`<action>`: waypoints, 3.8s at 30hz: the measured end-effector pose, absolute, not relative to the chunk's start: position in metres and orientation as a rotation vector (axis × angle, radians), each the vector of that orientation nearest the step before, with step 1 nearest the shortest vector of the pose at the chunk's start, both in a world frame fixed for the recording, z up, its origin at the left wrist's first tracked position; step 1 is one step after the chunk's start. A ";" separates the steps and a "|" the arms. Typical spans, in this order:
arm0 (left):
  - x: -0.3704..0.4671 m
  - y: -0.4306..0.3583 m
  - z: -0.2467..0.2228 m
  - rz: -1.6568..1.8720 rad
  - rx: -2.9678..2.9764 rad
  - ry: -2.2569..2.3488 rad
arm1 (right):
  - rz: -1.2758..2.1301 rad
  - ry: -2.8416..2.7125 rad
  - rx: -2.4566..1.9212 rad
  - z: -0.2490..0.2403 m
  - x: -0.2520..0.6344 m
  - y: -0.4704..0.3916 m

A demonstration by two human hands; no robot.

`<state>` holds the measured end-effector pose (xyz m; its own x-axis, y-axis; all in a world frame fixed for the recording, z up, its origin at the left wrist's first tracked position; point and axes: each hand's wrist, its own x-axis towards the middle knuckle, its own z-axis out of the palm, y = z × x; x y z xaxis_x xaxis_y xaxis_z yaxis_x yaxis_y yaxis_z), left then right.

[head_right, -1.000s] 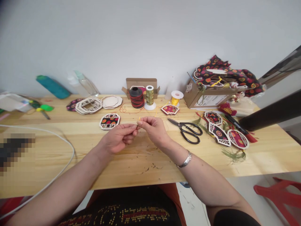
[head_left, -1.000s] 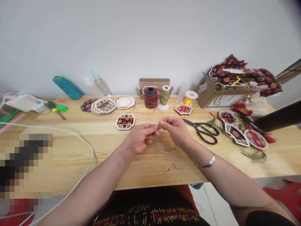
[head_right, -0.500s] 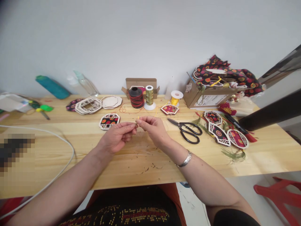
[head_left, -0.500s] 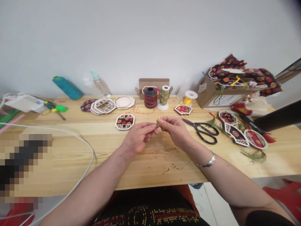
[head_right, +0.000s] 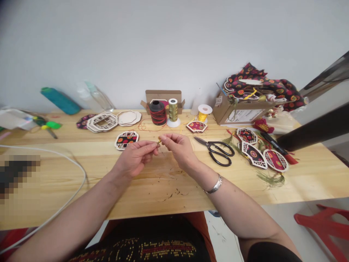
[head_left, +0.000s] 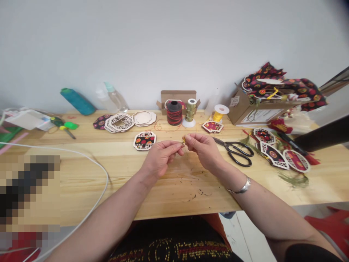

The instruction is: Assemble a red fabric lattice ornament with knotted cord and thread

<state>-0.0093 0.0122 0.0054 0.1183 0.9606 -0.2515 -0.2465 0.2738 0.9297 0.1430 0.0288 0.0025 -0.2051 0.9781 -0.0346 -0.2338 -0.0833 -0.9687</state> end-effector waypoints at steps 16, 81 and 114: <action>-0.014 0.010 0.002 1.311 1.227 1.266 | 1.272 -1.462 -1.150 0.006 0.140 0.022; -0.005 0.002 0.000 1.445 1.657 1.536 | -0.182 -2.536 -1.059 -0.001 0.146 0.007; -0.010 0.016 0.002 1.221 0.869 1.154 | 0.184 -2.524 -0.459 0.008 0.146 0.004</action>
